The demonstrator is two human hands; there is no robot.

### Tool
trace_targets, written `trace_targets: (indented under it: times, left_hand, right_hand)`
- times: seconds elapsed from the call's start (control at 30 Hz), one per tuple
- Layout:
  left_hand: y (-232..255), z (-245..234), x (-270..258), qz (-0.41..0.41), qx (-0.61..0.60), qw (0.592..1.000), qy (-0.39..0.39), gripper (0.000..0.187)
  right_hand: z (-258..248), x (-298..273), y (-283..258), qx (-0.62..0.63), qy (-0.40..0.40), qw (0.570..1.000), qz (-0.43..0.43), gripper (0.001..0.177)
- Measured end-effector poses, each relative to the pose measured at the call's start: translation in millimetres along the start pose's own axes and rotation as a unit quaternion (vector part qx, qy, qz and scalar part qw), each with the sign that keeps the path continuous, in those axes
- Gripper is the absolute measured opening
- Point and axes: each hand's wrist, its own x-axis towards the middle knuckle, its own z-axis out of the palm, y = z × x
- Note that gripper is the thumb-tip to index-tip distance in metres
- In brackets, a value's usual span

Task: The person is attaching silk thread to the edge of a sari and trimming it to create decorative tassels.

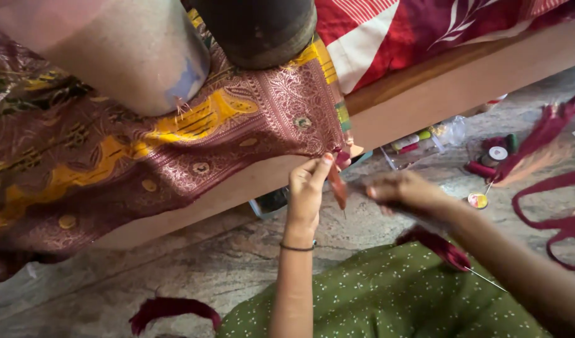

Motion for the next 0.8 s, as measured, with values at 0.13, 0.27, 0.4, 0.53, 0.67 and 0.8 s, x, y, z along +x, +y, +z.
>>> trace_targets:
  times: [0.13,0.27,0.4,0.53,0.67,0.8]
  left_hand:
    - [-4,15,-8,0.033,0.028,0.997,0.062,0.025]
    - [-7,25,-20,0.013,0.044,0.993,0.104,0.027]
    - [0,40,-36,0.052,0.133,0.981,0.129,0.029]
    - [-2,46,-43,0.021,0.153,0.976,0.151,0.031]
    - [-2,37,-36,-0.011,0.105,0.986,0.129,0.037]
    - [19,36,-24,0.002,0.036,0.980,0.194,0.021]
  right_hand:
    - [7,-26,102,-0.140,-0.020,0.989,0.049,0.046]
    - [23,-53,87,-0.407,-0.191,0.891,0.060,0.054]
    - [46,-39,-32,-0.096,0.024,0.982,-0.158,0.050]
    - [50,2,-69,0.176,-0.068,0.942,-0.277,0.025]
    - [67,11,-80,-0.016,0.111,0.967,-0.227,0.023]
    - [72,15,-62,-0.012,0.111,0.950,-0.293,0.021]
